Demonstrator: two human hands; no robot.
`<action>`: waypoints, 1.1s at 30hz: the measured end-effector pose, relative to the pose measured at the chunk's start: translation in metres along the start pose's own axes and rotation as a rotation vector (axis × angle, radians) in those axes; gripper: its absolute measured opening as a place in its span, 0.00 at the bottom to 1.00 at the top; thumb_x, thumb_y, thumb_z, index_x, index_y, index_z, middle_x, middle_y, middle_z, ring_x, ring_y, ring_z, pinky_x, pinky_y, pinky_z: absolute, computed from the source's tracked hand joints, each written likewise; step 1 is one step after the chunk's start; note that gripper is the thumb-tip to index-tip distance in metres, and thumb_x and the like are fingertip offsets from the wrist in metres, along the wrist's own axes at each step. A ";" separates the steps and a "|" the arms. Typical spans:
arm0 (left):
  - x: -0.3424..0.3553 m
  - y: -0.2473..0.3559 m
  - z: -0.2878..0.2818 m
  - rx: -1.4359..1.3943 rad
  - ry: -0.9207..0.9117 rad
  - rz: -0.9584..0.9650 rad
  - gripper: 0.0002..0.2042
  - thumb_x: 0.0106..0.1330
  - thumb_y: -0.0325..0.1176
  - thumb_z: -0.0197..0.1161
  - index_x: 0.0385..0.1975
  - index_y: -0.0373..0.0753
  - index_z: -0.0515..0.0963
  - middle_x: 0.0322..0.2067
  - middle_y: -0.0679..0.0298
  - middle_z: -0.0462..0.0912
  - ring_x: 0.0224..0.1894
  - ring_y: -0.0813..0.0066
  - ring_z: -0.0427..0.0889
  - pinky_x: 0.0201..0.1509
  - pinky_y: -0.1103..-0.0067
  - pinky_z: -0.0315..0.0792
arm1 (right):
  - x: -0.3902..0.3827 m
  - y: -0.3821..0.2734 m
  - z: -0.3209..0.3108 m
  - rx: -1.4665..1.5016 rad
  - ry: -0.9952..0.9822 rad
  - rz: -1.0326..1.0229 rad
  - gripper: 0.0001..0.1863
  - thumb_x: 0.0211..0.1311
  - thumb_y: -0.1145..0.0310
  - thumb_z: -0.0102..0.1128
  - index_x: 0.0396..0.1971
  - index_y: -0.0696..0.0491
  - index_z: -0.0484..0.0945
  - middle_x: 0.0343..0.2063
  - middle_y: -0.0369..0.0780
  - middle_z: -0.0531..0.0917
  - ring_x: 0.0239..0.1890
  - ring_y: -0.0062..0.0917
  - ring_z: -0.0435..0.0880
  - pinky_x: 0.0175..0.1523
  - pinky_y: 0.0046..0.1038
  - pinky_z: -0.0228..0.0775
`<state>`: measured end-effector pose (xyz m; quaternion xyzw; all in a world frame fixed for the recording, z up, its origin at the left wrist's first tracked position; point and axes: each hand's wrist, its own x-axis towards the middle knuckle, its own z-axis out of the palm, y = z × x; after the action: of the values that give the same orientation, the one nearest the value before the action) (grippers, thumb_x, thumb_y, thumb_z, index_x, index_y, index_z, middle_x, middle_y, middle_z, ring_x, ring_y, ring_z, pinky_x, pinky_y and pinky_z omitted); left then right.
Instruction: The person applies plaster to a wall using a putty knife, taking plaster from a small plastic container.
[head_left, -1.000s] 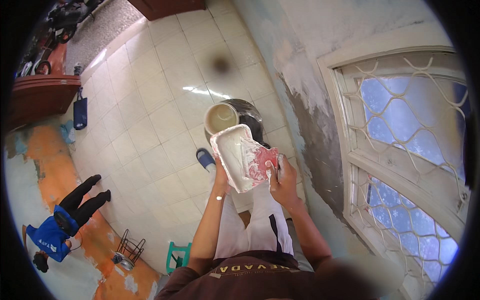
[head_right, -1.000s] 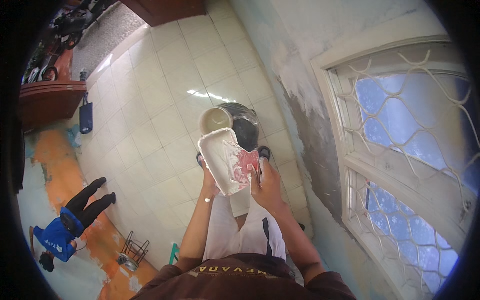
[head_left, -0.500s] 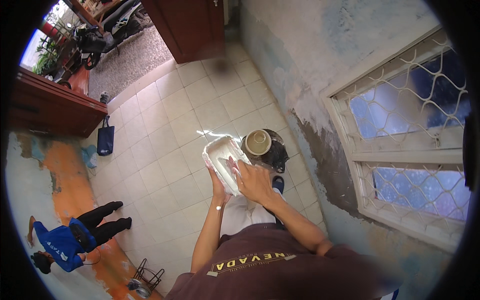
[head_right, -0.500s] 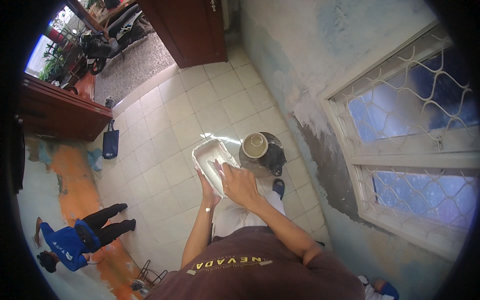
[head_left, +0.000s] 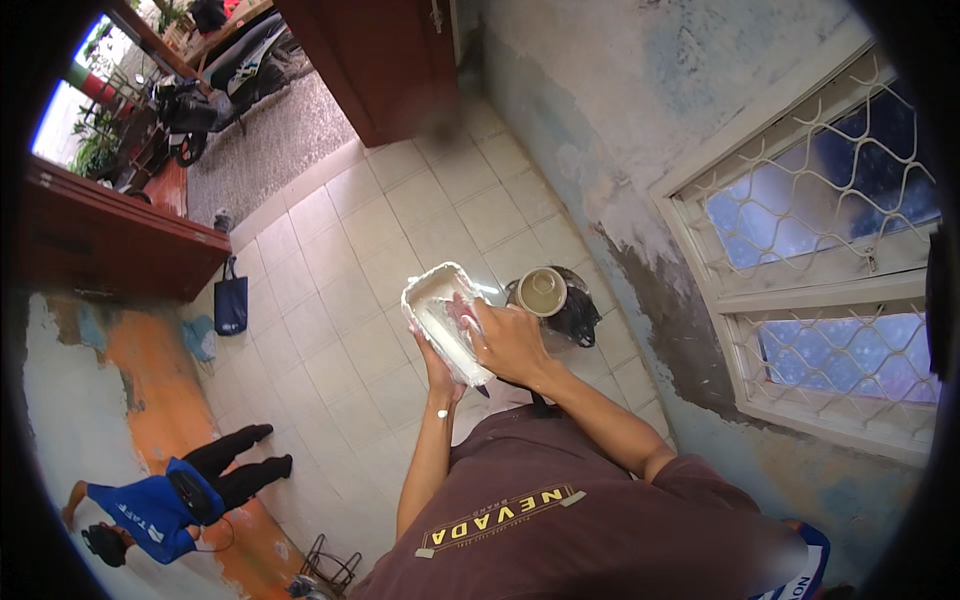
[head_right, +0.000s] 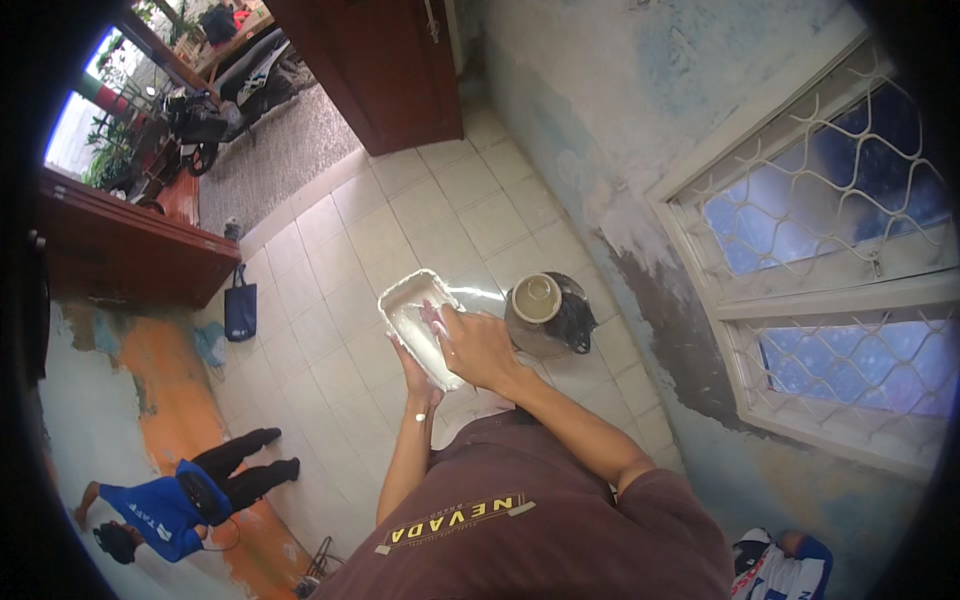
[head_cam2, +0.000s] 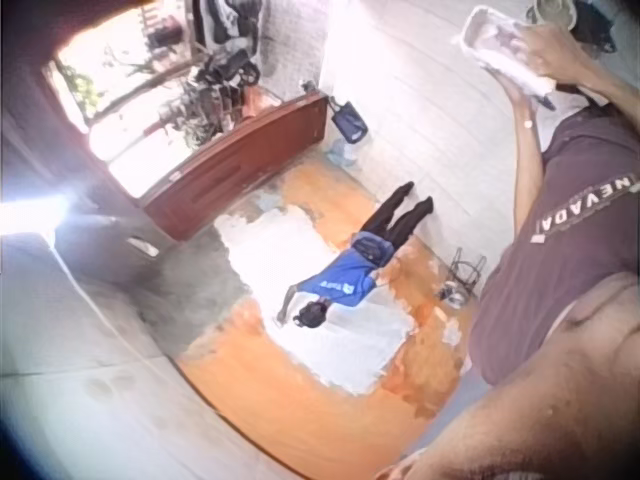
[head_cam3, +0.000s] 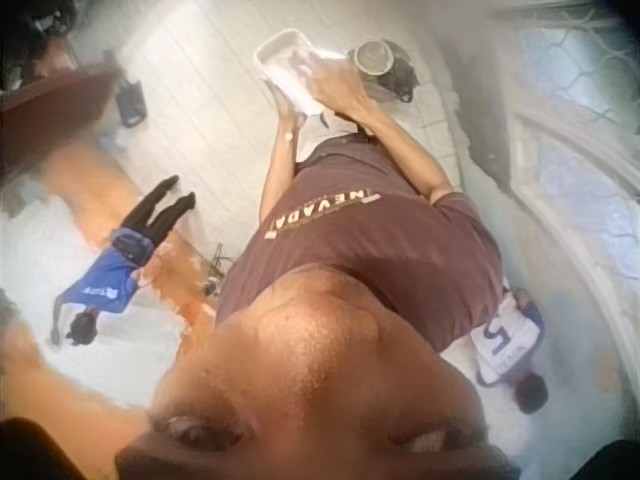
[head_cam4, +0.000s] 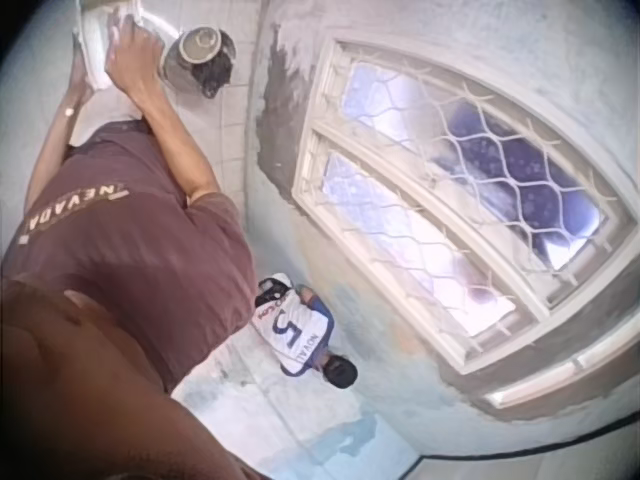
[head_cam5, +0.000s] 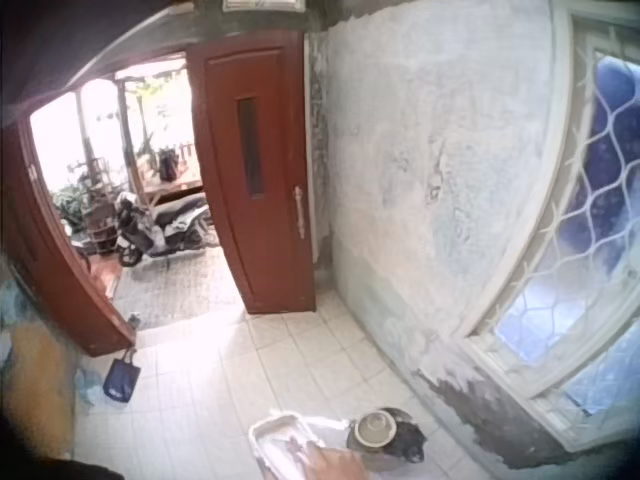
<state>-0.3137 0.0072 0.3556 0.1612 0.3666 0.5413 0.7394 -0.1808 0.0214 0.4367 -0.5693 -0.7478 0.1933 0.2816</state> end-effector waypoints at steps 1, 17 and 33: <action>0.007 0.005 0.002 -0.011 -0.006 0.015 0.39 0.66 0.67 0.28 0.68 0.44 0.50 0.65 0.61 0.58 0.66 0.64 0.59 0.69 0.69 0.57 | 0.008 -0.004 -0.007 0.050 0.055 0.041 0.11 0.53 0.69 0.58 0.33 0.60 0.73 0.17 0.47 0.77 0.22 0.43 0.78 0.29 0.40 0.67; 0.269 0.082 0.078 0.099 -0.224 -0.189 0.38 0.65 0.67 0.28 0.65 0.43 0.56 0.59 0.63 0.66 0.61 0.67 0.66 0.65 0.71 0.62 | 0.213 0.099 -0.040 0.071 0.298 0.141 0.12 0.52 0.70 0.57 0.36 0.59 0.71 0.20 0.47 0.79 0.24 0.43 0.79 0.30 0.41 0.70; 0.524 0.124 0.184 0.118 -0.441 -0.452 0.41 0.63 0.70 0.29 0.68 0.44 0.48 0.65 0.56 0.57 0.65 0.59 0.62 0.66 0.64 0.62 | 0.417 0.211 -0.089 0.926 0.890 0.484 0.13 0.66 0.67 0.55 0.44 0.60 0.74 0.29 0.29 0.75 0.32 0.10 0.70 0.37 0.18 0.64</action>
<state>-0.1906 0.5627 0.3666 0.2319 0.2549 0.2932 0.8918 -0.0477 0.4777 0.4601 -0.5666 -0.2531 0.2982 0.7252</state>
